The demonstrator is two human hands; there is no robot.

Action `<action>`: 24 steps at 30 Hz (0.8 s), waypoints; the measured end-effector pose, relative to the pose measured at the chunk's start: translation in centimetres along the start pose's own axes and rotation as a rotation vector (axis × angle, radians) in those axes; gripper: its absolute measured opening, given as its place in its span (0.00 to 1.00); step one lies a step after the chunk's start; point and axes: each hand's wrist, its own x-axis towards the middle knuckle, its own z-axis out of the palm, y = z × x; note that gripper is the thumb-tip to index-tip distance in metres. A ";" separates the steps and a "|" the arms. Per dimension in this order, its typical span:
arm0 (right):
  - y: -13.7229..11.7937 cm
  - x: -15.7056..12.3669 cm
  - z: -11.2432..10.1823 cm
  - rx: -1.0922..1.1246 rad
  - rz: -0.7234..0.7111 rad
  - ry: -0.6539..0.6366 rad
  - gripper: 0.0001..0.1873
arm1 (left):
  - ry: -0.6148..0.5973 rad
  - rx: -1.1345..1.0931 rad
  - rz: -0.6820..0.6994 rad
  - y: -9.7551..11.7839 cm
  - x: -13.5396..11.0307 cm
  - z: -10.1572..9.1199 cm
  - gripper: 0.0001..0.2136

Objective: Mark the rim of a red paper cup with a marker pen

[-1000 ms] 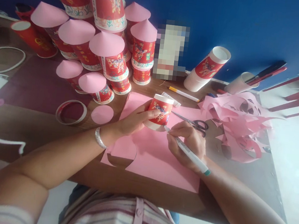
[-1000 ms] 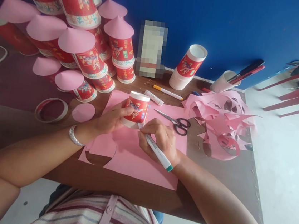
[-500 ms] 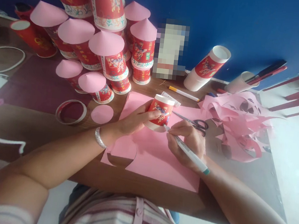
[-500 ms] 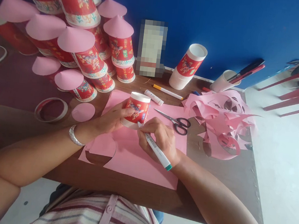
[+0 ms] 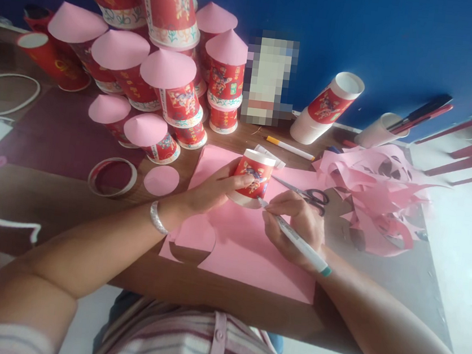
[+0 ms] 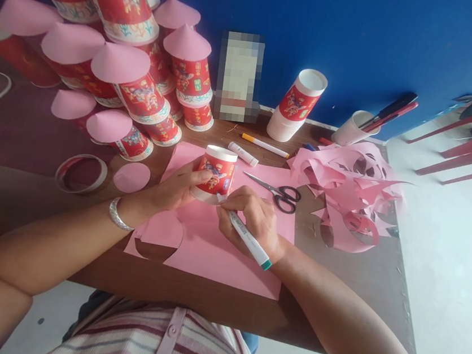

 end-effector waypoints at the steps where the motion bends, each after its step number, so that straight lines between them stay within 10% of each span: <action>1: 0.0 0.0 0.0 -0.006 -0.006 -0.005 0.14 | -0.001 0.001 -0.001 0.0 0.0 0.0 0.24; 24: 0.2 0.0 0.1 -0.012 0.006 0.004 0.14 | -0.011 0.007 -0.009 0.2 0.0 0.0 0.25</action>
